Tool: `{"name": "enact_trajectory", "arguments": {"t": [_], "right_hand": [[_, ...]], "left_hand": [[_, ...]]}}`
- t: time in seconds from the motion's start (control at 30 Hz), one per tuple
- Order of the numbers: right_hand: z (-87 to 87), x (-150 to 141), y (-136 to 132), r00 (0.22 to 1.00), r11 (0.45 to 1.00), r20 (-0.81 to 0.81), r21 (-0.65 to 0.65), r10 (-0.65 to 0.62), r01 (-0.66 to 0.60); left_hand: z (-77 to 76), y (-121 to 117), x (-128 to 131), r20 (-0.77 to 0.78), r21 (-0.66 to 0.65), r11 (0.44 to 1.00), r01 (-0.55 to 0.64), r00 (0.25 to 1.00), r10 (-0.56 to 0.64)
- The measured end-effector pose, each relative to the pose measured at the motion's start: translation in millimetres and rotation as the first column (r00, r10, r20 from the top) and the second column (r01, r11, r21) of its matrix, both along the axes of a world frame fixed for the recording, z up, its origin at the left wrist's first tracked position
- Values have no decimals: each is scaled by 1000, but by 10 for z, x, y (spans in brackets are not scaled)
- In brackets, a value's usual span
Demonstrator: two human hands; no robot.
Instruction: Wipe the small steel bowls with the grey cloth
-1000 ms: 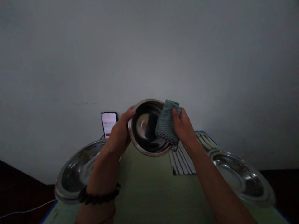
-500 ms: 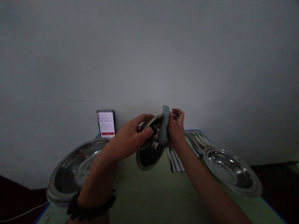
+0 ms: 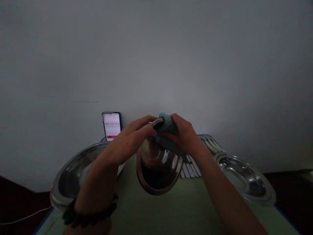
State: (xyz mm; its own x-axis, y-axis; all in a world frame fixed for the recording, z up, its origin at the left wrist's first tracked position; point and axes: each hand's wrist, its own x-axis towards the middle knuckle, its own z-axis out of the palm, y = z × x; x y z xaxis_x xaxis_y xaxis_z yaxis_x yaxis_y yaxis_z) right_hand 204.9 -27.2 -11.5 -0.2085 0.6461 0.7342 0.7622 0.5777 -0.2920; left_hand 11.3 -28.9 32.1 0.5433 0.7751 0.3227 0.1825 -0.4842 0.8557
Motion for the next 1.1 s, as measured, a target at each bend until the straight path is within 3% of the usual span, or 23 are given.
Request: {"name": "enact_trajectory", "arguments": {"t": [0.17,0.37,0.5,0.57,0.63,0.73,0.83,0.93,1.1], "right_hand": [[53,8,-8,990,975,-35,176,-134,138],[10,-21,48,950,985,-261,-12,-169,172],[6,-35,43,904,929,-339,167,-262,331],[2,-49,25,933,947,-275,155,-231,280],[-15,-62,10,974,985,-174,66,-145,158],[-46,-65,7,992,997,-120,-61,-50,43],[-42,-33,21,980,985,-168,-157,-102,75],[-6,16,42,958,981,-246,-165,-145,106],[-17,13,114,848,988,-507,-72,-157,140]], "left_hand": [[82,-118,57,-13,68,997,-17,1000,18],[-4,4,-70,180,-60,997,-43,982,53],[-83,86,-27,219,-40,991,-130,966,136],[-96,99,9,220,-16,986,-163,962,163],[-88,94,30,213,-4,984,-179,961,175],[-40,28,47,166,18,982,-188,969,183],[32,-99,78,57,61,985,-159,986,156],[77,-187,111,27,91,989,-117,993,115],[8,-124,182,278,56,964,-260,931,235]]}}
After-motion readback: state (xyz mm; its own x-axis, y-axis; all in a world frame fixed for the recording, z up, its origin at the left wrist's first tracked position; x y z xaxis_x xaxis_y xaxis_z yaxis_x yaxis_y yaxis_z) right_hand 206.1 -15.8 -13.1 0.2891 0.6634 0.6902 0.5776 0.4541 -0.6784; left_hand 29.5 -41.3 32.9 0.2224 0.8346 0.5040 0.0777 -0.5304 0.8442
